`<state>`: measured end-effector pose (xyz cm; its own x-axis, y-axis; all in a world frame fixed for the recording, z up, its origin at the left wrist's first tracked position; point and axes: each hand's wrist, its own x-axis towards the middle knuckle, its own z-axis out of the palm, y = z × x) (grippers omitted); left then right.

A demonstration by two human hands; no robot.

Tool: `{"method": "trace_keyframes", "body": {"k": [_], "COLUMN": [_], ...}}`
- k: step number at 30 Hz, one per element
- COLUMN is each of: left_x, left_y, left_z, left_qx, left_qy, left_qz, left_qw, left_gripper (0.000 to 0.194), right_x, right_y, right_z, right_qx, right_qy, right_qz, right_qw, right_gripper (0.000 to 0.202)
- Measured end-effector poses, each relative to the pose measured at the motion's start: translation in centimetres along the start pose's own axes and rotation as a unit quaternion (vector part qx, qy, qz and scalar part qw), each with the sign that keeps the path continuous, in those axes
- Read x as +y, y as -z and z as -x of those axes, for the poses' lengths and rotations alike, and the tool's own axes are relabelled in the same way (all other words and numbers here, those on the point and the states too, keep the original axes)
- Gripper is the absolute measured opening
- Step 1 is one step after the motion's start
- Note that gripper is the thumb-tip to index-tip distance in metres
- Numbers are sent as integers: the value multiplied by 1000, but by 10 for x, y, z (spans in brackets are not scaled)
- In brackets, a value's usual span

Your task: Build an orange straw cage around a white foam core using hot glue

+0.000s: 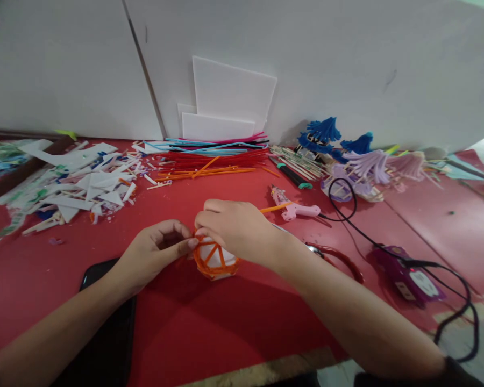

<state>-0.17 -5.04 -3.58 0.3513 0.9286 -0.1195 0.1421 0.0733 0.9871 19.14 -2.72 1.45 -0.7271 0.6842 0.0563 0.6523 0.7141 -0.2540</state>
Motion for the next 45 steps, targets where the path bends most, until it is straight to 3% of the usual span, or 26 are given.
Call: {"method": "trace_keyframes", "body": {"k": [4,9,14,20,27,33,35,41,45], "left_x": [-1,5,20,34,49,51,48,41,40], "left_y": [1,2,4,3,2,3,3,4,6], "left_z": [-1,-2,-3,-9,-16,-20,-20,-17,-13], "left_qx": [-2,19,44,61,21,-65,-63,-23,-21], "left_qy": [-23,-104,-166,-102,-81,-47,-40,-29,-34], "left_qz": [40,51,-9,-79,-121,-198,-211,-183,-206], "left_qw": [999,993,985,990,989,977,975,982,978], "left_gripper": [27,17,20,29,25,20,22,24,24], "right_x": [3,9,5,0,3,3,3,5,10], "right_y": [-2,3,15,17,10,8,9,19,27], "right_z": [-3,-2,5,9,13,15,14,16,20], "right_qx": [38,97,121,207,257,191,182,236,210], "right_qy": [-5,15,16,-6,10,41,46,-24,-33], "right_qz": [-31,-82,-17,10,8,10,14,46,111], "right_qw": [999,992,992,978,966,981,982,970,971], "right_gripper": [15,17,24,20,22,22,20,14,15]}}
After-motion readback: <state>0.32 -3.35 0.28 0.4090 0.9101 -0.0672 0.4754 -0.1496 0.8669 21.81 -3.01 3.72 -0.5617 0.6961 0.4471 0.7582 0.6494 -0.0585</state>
